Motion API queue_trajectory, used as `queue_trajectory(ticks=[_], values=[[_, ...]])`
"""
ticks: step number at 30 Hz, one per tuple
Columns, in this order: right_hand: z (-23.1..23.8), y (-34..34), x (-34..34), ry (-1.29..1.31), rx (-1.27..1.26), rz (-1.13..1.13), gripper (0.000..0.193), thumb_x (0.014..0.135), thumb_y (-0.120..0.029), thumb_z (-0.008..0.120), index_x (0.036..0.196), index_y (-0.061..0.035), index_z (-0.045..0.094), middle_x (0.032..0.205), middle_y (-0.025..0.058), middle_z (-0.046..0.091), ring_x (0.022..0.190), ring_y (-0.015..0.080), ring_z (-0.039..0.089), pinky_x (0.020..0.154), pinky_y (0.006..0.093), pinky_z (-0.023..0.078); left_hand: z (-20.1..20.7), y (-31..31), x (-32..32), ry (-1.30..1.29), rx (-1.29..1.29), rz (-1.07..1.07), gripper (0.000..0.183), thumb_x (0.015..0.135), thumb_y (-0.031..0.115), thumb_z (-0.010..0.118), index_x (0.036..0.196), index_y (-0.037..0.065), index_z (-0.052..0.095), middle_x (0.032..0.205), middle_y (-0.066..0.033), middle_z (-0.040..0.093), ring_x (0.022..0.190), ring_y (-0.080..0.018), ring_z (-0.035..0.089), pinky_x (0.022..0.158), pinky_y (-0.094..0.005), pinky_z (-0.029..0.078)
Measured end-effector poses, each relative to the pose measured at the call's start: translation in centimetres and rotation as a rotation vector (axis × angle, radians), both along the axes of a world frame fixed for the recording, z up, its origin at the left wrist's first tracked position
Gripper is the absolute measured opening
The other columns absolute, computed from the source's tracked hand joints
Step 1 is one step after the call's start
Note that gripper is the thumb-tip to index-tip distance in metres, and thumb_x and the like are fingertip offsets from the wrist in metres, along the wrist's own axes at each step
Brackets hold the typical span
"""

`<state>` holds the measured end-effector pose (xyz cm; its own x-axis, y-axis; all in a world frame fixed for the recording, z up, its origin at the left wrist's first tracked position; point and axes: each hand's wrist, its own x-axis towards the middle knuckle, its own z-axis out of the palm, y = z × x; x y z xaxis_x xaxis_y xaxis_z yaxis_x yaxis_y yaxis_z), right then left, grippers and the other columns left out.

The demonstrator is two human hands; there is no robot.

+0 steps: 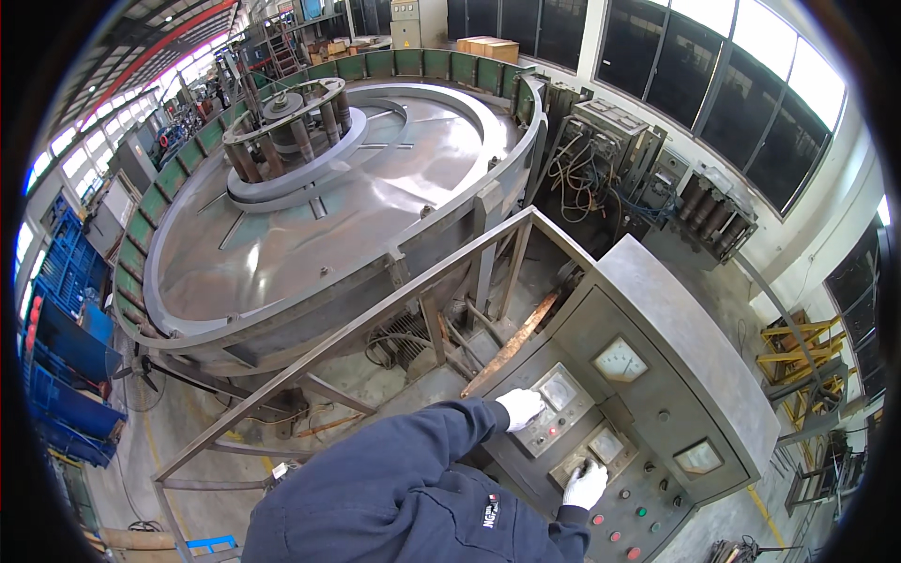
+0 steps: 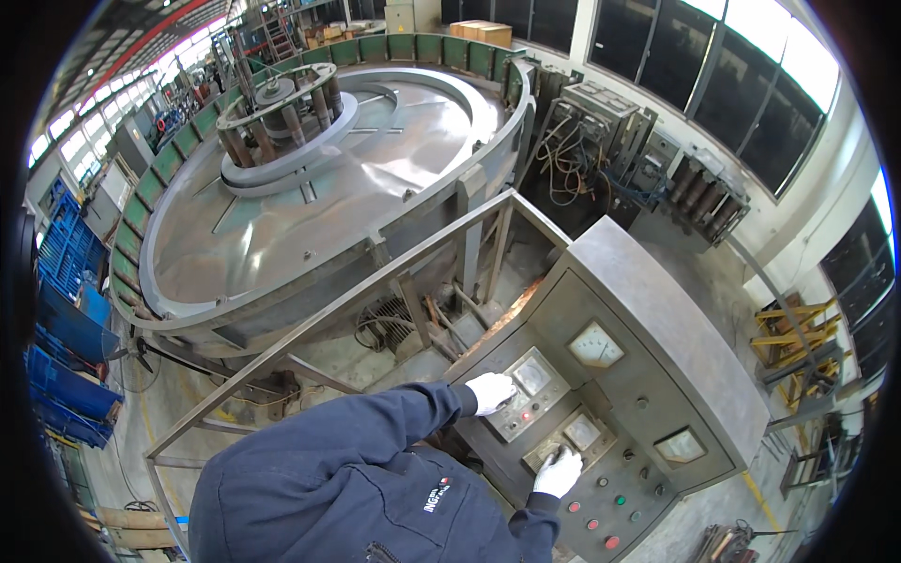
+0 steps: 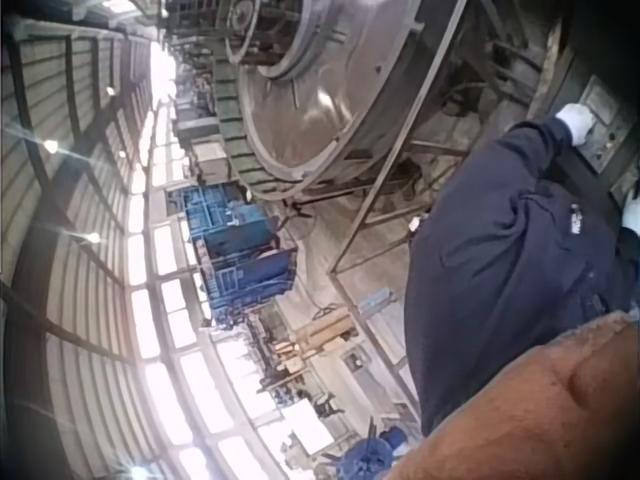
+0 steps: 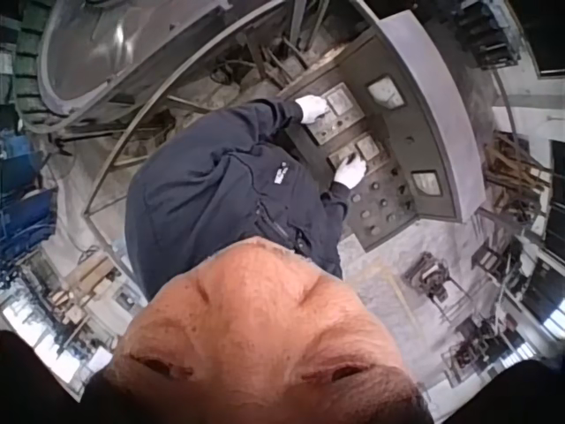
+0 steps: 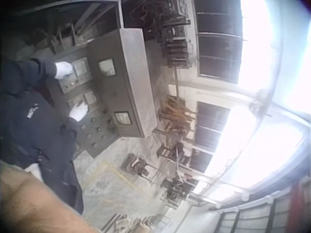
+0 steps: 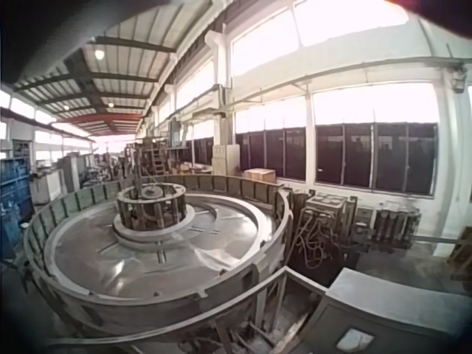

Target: Operating a machine control panel by pressing buttons and monitoring gauges.

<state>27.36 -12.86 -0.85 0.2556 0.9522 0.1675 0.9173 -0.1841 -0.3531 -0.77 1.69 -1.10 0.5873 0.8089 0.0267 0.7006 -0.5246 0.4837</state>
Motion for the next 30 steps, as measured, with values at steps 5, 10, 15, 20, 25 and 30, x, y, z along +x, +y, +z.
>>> queue_trajectory(ticks=[5, 10, 15, 20, 25, 30], values=[[0.0, 0.0, 0.0, -0.001, 0.004, 0.012, 0.03, 0.089, -0.012, 0.078, 0.118, -0.005, 0.076, 0.115, 0.0187, 0.067, 0.109, 0.0395, 0.065, 0.096, 0.0511, 0.054, -0.2, -0.1, -0.3, -0.008, 0.041, -0.014, 0.017, 0.094, 0.018, 0.067, 0.103, 0.004, 0.071, 0.098, -0.022, 0.072, 0.092, -0.044, 0.072, 0.082, -0.0531, 0.058], [-0.4, 0.0, 0.1, 0.019, 0.018, 0.016, 0.029, 0.088, -0.011, 0.078, 0.117, -0.0055, 0.076, 0.115, 0.0191, 0.067, 0.109, 0.0398, 0.065, 0.096, 0.0514, 0.054, -0.6, -0.2, -0.2, 0.001, 0.043, -0.009, 0.019, 0.093, 0.017, 0.068, 0.105, 0.003, 0.071, 0.099, -0.0222, 0.072, 0.093, -0.0435, 0.072, 0.083, -0.0527, 0.058], [-0.4, 0.0, 0.2, 0.005, 0.023, 0.017, 0.029, 0.087, -0.01, 0.079, 0.116, -0.006, 0.076, 0.115, 0.0192, 0.068, 0.108, 0.0401, 0.065, 0.095, 0.0516, 0.054, 0.0, -0.3, -0.2, 0.006, 0.058, -0.026, 0.023, 0.106, 0.02, 0.056, 0.105, 0.004, 0.073, 0.101, -0.022, 0.072, 0.093, -0.0422, 0.073, 0.082, -0.0521, 0.058], [-0.3, 0.0, 0.2, 0.018, 0.015, 0.015, 0.03, 0.087, -0.01, 0.079, 0.117, -0.0057, 0.076, 0.115, 0.0189, 0.068, 0.109, 0.04, 0.066, 0.095, 0.0515, 0.054, -0.1, -0.2, -0.3, 0.024, 0.056, -0.038, 0.021, 0.105, 0.02, 0.057, 0.104, 0.005, 0.072, 0.101, -0.0219, 0.072, 0.093, -0.0421, 0.072, 0.083, -0.0523, 0.058], [-0.7, 0.0, 0.2, 0.019, 0.007, 0.014, 0.03, 0.089, -0.012, 0.078, 0.118, -0.0047, 0.076, 0.115, 0.0196, 0.067, 0.111, 0.0403, 0.065, 0.097, 0.0518, 0.053, -0.3, -0.2, -0.2, 0.001, 0.06, -0.021, 0.016, 0.097, 0.018, 0.064, 0.101, 0.004, 0.071, 0.099, -0.0212, 0.071, 0.093, -0.0424, 0.072, 0.082, -0.0523, 0.058], [-1.0, 0.0, 0.4, 0.016, -0.02, 0.009, 0.031, 0.091, -0.014, 0.076, 0.121, -0.0047, 0.075, 0.116, 0.0203, 0.066, 0.112, 0.0408, 0.064, 0.098, 0.0522, 0.053, -0.4, -0.1, -0.2, -0.011, 0.067, -0.024, 0.015, 0.093, 0.017, 0.068, 0.099, 0.004, 0.07, 0.098, -0.021, 0.07, 0.092, -0.0428, 0.071, 0.082, -0.0523, 0.058]])
